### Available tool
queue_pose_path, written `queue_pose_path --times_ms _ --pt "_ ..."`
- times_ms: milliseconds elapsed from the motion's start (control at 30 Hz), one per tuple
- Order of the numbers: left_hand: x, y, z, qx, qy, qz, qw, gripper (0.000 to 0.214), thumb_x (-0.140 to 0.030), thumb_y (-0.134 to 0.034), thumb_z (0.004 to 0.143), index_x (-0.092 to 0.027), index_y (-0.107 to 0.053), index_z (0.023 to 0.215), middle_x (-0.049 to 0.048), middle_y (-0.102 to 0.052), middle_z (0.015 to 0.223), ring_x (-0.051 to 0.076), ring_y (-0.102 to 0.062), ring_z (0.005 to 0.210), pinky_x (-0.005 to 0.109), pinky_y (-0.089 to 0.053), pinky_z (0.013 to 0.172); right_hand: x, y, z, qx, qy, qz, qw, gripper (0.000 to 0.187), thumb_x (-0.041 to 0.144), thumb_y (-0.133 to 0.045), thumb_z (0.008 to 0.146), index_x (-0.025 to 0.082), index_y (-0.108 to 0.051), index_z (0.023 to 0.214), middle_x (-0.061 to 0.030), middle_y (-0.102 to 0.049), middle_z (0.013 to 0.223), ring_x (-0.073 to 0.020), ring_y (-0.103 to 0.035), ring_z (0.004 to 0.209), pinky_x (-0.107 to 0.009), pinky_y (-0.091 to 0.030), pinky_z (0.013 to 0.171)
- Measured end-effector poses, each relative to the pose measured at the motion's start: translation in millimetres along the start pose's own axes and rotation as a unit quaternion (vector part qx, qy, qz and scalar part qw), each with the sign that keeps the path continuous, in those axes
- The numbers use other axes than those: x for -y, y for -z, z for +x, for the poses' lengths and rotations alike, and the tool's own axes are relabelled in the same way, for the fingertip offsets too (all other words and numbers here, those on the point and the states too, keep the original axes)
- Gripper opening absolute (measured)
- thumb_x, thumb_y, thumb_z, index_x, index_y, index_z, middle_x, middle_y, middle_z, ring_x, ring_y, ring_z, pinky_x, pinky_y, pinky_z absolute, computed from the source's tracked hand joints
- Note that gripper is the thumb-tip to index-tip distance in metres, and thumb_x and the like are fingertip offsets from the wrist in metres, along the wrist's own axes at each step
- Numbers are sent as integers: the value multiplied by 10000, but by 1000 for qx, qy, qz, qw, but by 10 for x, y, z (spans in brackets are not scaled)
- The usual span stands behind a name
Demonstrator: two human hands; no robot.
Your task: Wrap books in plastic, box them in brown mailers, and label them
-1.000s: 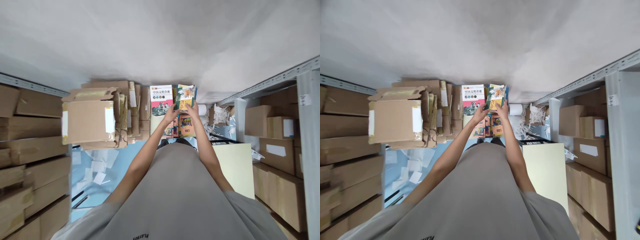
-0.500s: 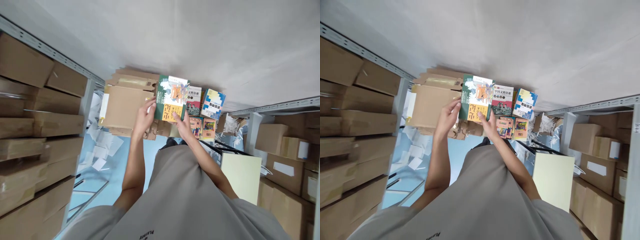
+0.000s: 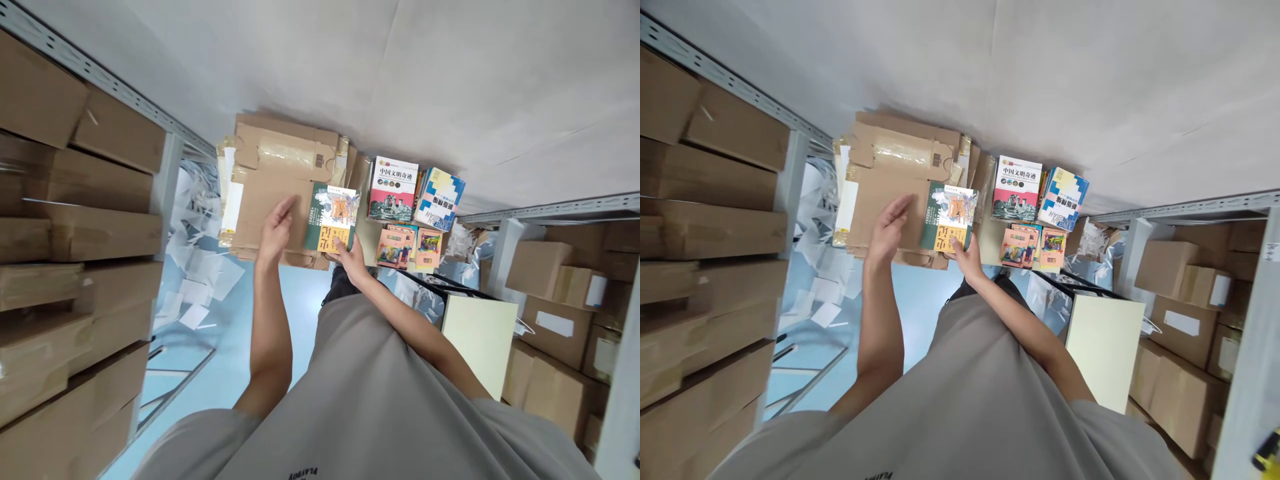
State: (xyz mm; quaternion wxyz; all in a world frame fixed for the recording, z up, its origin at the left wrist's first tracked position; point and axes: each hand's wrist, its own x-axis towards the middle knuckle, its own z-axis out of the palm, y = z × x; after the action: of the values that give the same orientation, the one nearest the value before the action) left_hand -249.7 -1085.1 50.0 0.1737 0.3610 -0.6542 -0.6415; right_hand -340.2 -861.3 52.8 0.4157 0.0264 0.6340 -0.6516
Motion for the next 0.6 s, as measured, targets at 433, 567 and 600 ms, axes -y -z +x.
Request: queue_pose_path --times_ms 433,567,600 --pt "-507 -641 -103 29 -116 164 979 710 -419 -883 998 -259 -689 1662 139 -618 1829 386 -451 1809 589 -252 1549 365 910 -430 -80 134 -143 977 557 796 -860 910 254 -762 988 -80 -833 1014 -320 -809 1019 -496 -742 993" --pt "-971 -1873 -575 273 -187 185 925 544 -393 -910 985 -274 -812 1508 120 -773 1632 444 -518 1751 690 -279 1517 586 2036 -970 -155 181 -181 954 493 707 -883 894 249 -724 803 -2 -695 777 -222 -677 790 -342 -611 748" --pt "-1033 -2204 -731 346 -182 196 899 434 -398 -897 993 -263 -859 1404 120 -842 1485 454 -641 1635 691 -358 1482 635 2333 -1163 -174 192 -202 944 492 667 -904 891 248 -692 747 18 -643 729 -196 -633 749 -310 -558 702"
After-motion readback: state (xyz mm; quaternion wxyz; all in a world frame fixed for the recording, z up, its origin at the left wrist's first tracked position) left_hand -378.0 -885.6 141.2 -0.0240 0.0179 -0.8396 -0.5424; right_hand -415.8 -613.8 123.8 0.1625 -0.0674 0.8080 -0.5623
